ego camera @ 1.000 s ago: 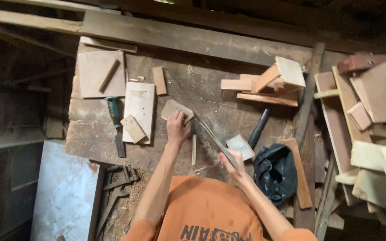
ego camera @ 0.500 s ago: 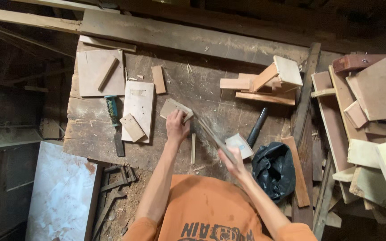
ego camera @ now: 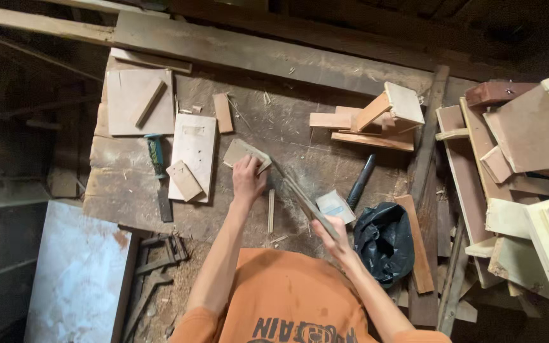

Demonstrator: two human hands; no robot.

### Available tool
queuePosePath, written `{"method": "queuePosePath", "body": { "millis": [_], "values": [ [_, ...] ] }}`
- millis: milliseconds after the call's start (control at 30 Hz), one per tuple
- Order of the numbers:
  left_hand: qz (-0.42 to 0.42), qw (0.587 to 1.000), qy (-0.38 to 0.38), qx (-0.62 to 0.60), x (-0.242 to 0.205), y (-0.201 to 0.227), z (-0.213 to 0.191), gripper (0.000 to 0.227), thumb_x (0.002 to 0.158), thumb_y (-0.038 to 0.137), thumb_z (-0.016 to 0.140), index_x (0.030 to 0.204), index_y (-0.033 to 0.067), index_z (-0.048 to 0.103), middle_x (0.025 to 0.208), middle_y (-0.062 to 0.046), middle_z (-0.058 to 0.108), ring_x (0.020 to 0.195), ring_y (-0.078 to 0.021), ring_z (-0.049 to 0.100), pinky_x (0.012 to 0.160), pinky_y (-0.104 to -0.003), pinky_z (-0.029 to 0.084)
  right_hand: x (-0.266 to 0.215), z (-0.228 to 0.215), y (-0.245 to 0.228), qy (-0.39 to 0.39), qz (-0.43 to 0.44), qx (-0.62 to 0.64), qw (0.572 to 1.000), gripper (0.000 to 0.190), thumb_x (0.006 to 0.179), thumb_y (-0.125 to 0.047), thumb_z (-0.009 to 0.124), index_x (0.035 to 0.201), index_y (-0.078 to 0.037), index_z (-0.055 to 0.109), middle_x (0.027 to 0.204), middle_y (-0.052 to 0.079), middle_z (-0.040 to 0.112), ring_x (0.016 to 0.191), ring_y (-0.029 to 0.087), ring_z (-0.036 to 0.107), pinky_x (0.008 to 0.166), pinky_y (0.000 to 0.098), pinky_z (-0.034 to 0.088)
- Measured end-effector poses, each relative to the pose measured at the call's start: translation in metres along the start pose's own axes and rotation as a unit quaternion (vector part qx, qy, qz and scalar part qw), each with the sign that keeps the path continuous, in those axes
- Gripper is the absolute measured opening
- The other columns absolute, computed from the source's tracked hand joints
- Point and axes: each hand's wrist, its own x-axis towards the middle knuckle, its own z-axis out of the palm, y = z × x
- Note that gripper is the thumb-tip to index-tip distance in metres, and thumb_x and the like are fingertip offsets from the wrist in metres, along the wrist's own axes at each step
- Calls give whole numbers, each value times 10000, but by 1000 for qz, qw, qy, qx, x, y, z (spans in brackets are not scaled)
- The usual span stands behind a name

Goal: The person cuts small wooden pieces with a hand saw, sands the cut edges with sandpaper, and uses a hammer to tap the pieces on a cluttered workbench.

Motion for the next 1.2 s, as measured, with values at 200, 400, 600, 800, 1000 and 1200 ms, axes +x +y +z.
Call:
{"method": "queuePosePath", "body": {
  "millis": [200, 400, 600, 800, 1000, 1200],
  "values": [
    [-18, 1000, -11, -2, -5, 0, 5, 170, 863, 142, 737, 928, 76, 596, 874, -99, 585, 856, -302, 602, 841, -442, 459, -20, -3, -1, 3, 24, -25, 999, 285, 964, -230, 633, 759, -34, 599, 608, -41, 466, 558, 68, 416, 474, 292, 337],
    [-40, 999, 11, -20, -11, 4, 0, 175, 873, 120, 752, 940, 58, 603, 894, -131, 603, 844, -330, 576, 770, -442, 458, -79, -36, -22, 76, -36, -103, 991, 290, 936, -133, 657, 694, -27, 538, 581, 20, 437, 516, 121, 402, 475, 303, 341],
    [29, 973, 127, -190, -32, 36, 9, 225, 980, 96, 691, 1157, 55, 560, 975, -110, 696, 718, -196, 578, 622, -336, 483, -86, -36, -49, 164, -95, -171, 967, 205, 887, -106, 653, 723, -25, 559, 591, 83, 483, 483, 212, 510, 491, 333, 407],
    [99, 937, 118, -313, -54, 107, -17, 304, 1041, 18, 587, 1283, 90, 416, 1093, -140, 699, 785, -148, 615, 669, -252, 527, -82, -37, -42, 131, -235, -309, 912, 149, 741, -103, 729, 770, -20, 609, 729, 150, 614, 642, 345, 633, 592, 381, 518],
    [55, 922, 88, -374, -52, 163, -77, 210, 1040, 72, 580, 1219, 39, 474, 1056, -113, 632, 806, -148, 579, 690, -275, 483, -82, -29, -32, 97, -227, -363, 899, 182, 705, -128, 753, 799, -29, 634, 771, 149, 650, 700, 342, 656, 641, 397, 538],
    [-88, 863, 42, -495, -83, 180, -93, 106, 1005, 136, 586, 971, 37, 602, 869, -2, 586, 779, -82, 529, 684, -249, 422, -83, -19, -23, 12, -98, -428, 898, 418, 671, -204, 800, 1005, 0, 653, 941, 189, 684, 896, 388, 640, 763, 456, 517]
  ]
}}
